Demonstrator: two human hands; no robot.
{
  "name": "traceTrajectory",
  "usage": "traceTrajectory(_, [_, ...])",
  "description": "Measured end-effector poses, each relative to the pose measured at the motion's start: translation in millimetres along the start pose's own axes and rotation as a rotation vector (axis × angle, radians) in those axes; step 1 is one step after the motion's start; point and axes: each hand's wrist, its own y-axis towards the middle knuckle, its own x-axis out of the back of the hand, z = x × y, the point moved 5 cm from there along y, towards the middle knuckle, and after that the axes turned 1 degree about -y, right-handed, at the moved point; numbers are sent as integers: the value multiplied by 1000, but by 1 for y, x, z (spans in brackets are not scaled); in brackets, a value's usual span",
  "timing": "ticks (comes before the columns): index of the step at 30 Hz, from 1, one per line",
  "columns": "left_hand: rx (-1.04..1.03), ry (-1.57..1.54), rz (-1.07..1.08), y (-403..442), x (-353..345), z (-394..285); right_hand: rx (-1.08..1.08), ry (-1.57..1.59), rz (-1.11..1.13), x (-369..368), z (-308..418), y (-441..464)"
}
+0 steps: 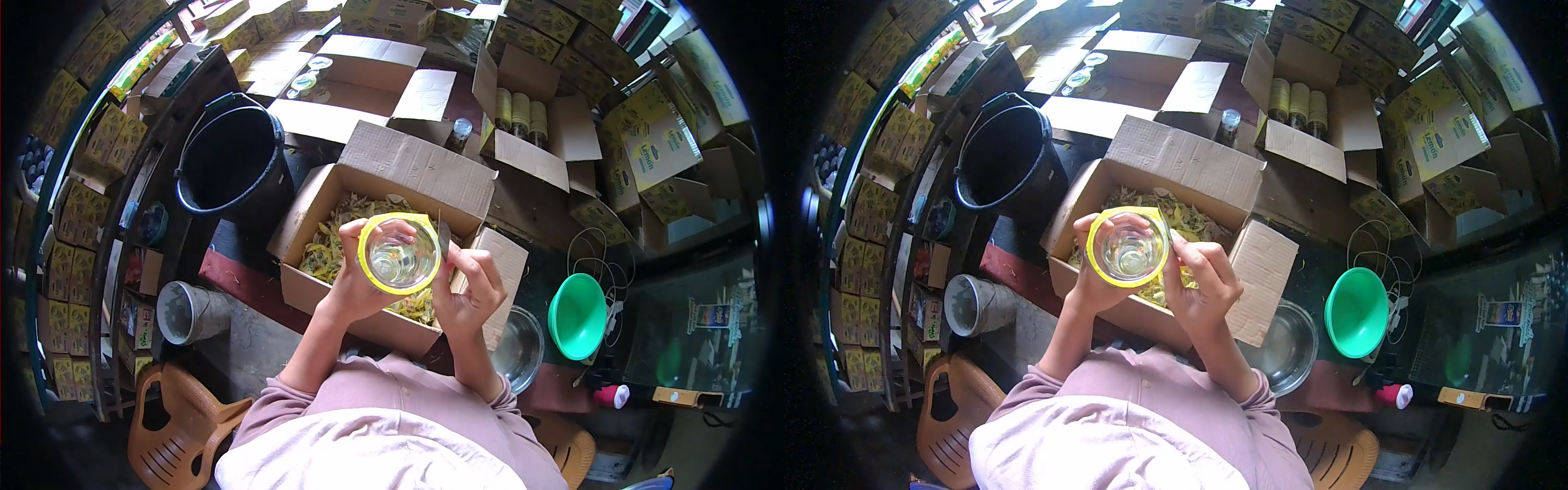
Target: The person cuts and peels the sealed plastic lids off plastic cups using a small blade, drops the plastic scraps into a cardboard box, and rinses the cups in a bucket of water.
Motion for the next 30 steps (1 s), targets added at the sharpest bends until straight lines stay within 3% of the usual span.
traceTrajectory(9, [-15, 89, 128, 2, 2, -3, -13, 46, 66, 3, -4, 7])
traceTrajectory(15, [-60, -76, 84, -1, 0, 5, 19, -8, 49, 2, 0, 7])
traceTrajectory(26, [-33, 88, 233, 2, 2, -7, 29, 73, 123, 2, -4, 17])
traceTrajectory(30, [-125, 28, 158, -4, 3, -2, 7, 127, 182, 2, -8, 17])
